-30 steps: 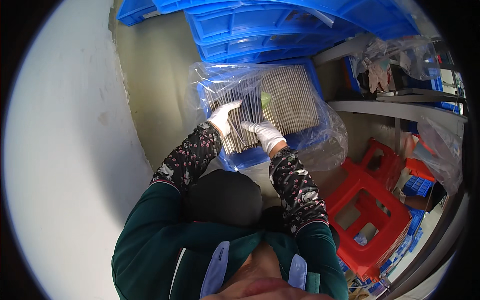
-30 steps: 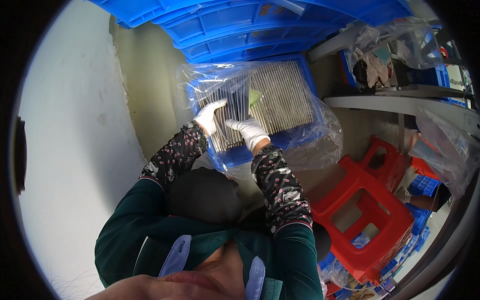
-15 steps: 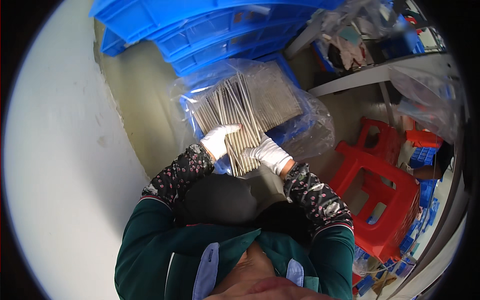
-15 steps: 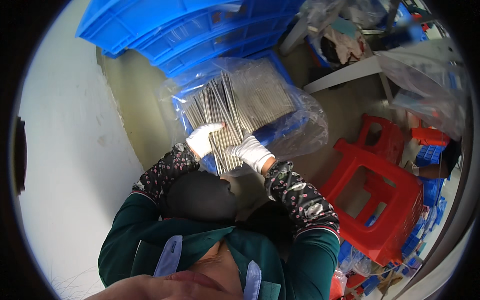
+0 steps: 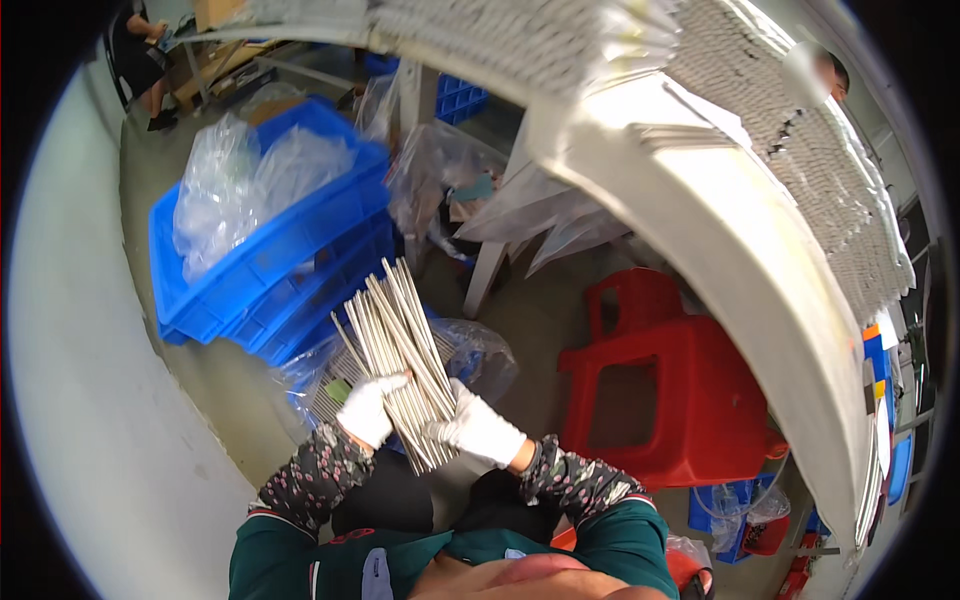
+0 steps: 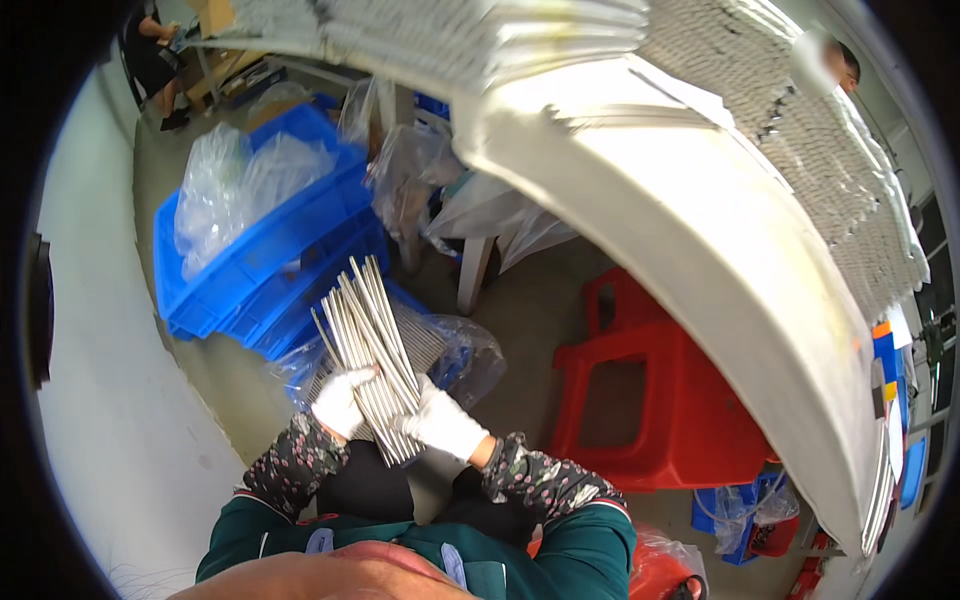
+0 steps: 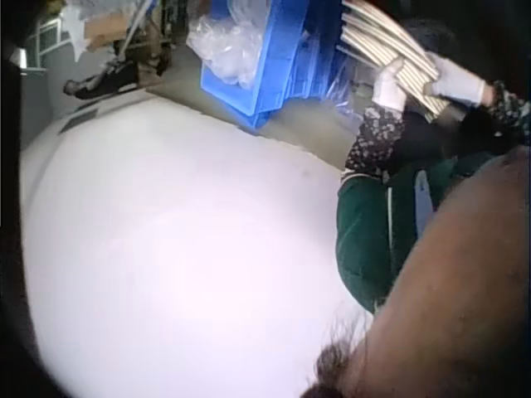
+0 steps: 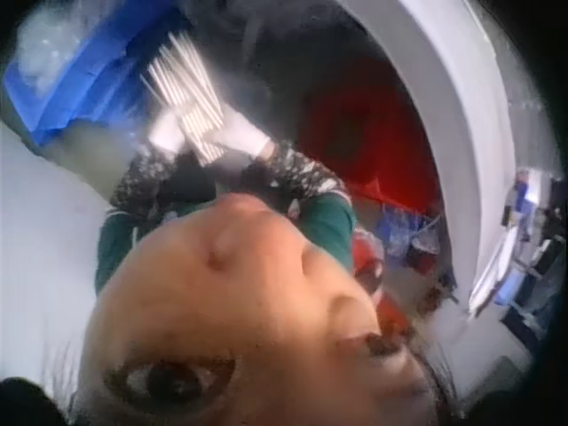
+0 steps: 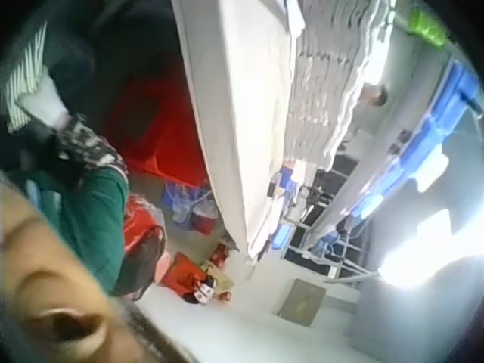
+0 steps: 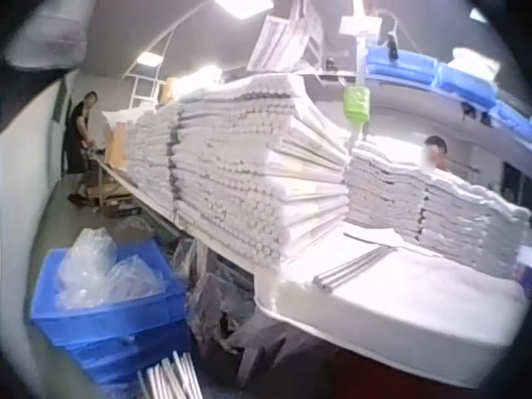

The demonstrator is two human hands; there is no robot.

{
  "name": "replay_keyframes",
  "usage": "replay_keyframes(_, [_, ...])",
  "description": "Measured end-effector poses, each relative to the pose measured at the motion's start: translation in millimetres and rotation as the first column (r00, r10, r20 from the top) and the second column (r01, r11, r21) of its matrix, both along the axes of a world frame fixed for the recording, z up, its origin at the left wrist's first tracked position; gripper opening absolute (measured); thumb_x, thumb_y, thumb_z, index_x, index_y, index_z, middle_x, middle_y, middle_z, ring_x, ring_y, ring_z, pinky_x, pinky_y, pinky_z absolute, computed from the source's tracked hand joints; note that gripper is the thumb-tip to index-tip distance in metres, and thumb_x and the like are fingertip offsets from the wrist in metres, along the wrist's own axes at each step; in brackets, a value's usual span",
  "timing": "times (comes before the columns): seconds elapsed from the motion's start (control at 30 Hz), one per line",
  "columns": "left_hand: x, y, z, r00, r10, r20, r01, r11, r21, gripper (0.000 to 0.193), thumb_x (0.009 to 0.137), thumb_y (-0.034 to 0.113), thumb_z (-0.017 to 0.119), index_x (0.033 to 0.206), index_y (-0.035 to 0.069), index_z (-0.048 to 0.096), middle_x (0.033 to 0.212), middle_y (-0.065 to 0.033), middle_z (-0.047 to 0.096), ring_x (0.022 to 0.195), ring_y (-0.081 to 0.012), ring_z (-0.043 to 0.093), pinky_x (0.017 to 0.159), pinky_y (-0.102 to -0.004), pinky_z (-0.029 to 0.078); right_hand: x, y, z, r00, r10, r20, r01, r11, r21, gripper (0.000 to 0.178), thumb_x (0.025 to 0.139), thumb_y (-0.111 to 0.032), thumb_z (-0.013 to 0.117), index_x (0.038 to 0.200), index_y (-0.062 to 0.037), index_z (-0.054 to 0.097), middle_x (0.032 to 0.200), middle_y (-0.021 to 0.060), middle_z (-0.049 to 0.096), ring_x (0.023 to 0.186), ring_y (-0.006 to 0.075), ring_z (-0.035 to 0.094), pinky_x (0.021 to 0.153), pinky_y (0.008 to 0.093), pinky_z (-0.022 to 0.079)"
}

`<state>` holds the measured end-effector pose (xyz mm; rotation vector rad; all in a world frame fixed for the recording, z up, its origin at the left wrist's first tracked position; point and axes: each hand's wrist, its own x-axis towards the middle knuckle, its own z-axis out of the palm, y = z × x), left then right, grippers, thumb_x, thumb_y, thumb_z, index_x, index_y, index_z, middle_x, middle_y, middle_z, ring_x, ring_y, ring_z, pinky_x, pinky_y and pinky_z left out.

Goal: The person takes batches of metal rods from a crate on the floor, places them onto the workbench, and aligns them into an orderly arrangement by hand.

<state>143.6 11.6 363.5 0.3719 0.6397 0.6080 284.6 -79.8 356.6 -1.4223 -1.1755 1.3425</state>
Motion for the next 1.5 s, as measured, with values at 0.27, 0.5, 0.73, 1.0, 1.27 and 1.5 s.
replay_keyframes(0.27, [23.1, -48.0, 134.5, 0.988, -0.154, -0.004, 0.153, 0.985, -0.074, 0.034, 0.07, -0.006, 0.056, 0.104, -0.002, 0.051, 0.096, -0.0123, 0.06, 0.086, -0.0237, 0.06, 0.079, -0.0349, 0.049, 2.9, -69.8, 150.3, 0.959, -0.178, -0.222, 0.162, 0.983, -0.088, 0.051, 0.071, -0.005, 0.064, 0.111, 0.004, 0.034, 0.098, 0.0105, 0.053, 0.093, 0.0145, 0.049, 0.084, 0.0255, 0.04])
replay_keyframes(0.5, [30.9, -89.5, 250.4, 0.945, -0.308, -0.114, 0.3, 0.95, -0.081, 0.039, 0.071, -0.005, 0.054, 0.11, -0.003, 0.049, 0.101, -0.0139, 0.058, 0.092, -0.0254, 0.057, 0.084, -0.0374, 0.046, 7.4, -123.5, 274.0, 0.97, -0.194, -0.145, 0.168, 0.97, -0.174, 0.059, 0.071, -0.004, 0.062, 0.12, 0.0044, 0.03, 0.105, 0.014, 0.054, 0.099, 0.0187, 0.05, 0.087, 0.0277, 0.039])
replay_keyframes(0.73, [58.6, -122.0, 397.4, 0.859, -0.485, -0.162, 0.47, 0.874, -0.122, 0.042, 0.07, -0.004, 0.056, 0.112, 0.0, 0.049, 0.103, -0.0132, 0.057, 0.096, -0.0256, 0.055, 0.088, -0.0385, 0.043, 10.9, -176.8, 389.4, 0.828, -0.395, -0.398, 0.341, 0.918, -0.2, 0.058, 0.07, -0.006, 0.062, 0.118, 0.006, 0.032, 0.104, 0.0167, 0.054, 0.096, 0.021, 0.053, 0.083, 0.0295, 0.042])
replay_keyframes(1.0, [150.8, -136.7, 480.6, 0.811, -0.554, -0.187, 0.565, 0.825, 0.009, 0.038, 0.069, -0.005, 0.056, 0.106, -0.004, 0.048, 0.097, -0.0146, 0.058, 0.085, -0.0269, 0.059, 0.078, -0.0389, 0.05, 84.2, -207.8, 465.4, 0.873, -0.486, -0.043, 0.484, 0.874, -0.038, 0.058, 0.067, -0.023, 0.062, 0.108, 0.0059, 0.034, 0.083, 0.0281, 0.056, 0.081, 0.0407, 0.056, 0.073, 0.0404, 0.045])
replay_keyframes(1.27, [195.3, -125.9, 477.0, 0.68, -0.692, -0.242, 0.704, 0.709, -0.045, 0.031, 0.069, -0.004, 0.058, 0.099, -0.003, 0.053, 0.089, -0.0118, 0.059, 0.081, -0.0236, 0.06, 0.075, -0.0361, 0.051, 99.4, -214.3, 483.0, 0.83, -0.558, 0.009, 0.547, 0.811, -0.208, 0.064, 0.068, -0.022, 0.064, 0.113, 0.0106, 0.031, 0.091, 0.0271, 0.055, 0.087, 0.0369, 0.056, 0.076, 0.0364, 0.044])
replay_keyframes(1.5, [221.1, -120.2, 491.6, 0.578, -0.793, -0.193, 0.808, 0.59, -0.001, 0.029, 0.07, -0.004, 0.057, 0.098, -0.003, 0.053, 0.089, -0.0116, 0.059, 0.08, -0.0232, 0.06, 0.075, -0.0359, 0.051, 95.8, -206.3, 488.2, 0.714, -0.701, -0.002, 0.69, 0.703, -0.172, 0.066, 0.068, -0.024, 0.063, 0.112, 0.0131, 0.031, 0.096, 0.0279, 0.054, 0.092, 0.0347, 0.055, 0.081, 0.0338, 0.043])
